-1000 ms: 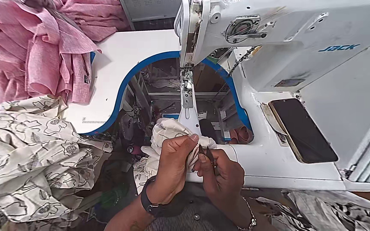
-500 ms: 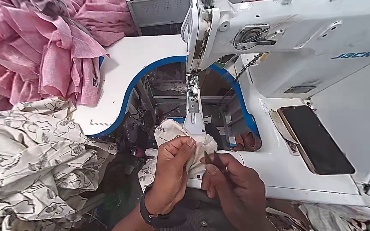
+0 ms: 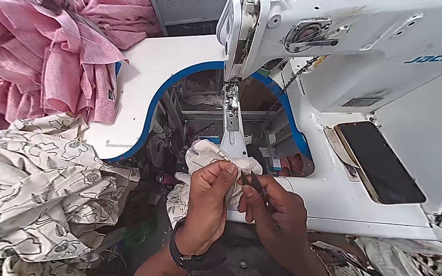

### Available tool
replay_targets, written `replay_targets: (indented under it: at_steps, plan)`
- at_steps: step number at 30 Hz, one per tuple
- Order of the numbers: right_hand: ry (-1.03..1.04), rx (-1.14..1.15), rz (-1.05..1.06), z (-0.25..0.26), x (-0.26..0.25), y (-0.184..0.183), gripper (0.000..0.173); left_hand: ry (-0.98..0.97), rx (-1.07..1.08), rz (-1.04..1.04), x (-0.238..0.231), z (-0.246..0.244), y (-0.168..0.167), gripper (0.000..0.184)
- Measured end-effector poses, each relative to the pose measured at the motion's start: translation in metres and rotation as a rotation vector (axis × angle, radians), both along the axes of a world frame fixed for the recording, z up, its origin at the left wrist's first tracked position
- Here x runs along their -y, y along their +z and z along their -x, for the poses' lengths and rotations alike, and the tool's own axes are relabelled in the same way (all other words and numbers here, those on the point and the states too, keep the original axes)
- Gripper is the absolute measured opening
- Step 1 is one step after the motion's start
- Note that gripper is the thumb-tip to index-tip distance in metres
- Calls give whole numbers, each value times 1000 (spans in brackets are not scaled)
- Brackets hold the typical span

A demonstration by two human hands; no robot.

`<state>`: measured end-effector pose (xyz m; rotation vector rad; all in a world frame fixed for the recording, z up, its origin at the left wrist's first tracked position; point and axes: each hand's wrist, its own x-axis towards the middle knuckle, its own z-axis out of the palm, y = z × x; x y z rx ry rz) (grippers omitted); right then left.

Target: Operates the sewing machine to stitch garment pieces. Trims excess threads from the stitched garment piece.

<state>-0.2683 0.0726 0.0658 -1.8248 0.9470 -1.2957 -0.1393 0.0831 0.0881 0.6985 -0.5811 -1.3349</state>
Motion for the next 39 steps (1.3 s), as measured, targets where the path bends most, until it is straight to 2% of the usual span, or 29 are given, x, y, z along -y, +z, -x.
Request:
replay_targets:
  at_steps: [29, 31, 34, 38, 39]
  plan:
    - [-104, -40, 135, -3, 0, -8, 29, -15, -17, -16, -3, 5, -2, 24]
    - [-54, 48, 85, -3, 0, -7, 27, -32, -26, -14, -5, 7, -3, 23]
    - [178, 431, -158, -1, -1, -4, 17, -74, -42, 14, -6, 7, -3, 21]
    - [260, 490, -200, 2, 0, -2, 18, -19, 165, 104, -6, 6, -6, 19]
    - [299, 558, -266, 4, 0, 1, 18, -1, 219, 127, -7, 5, -8, 18]
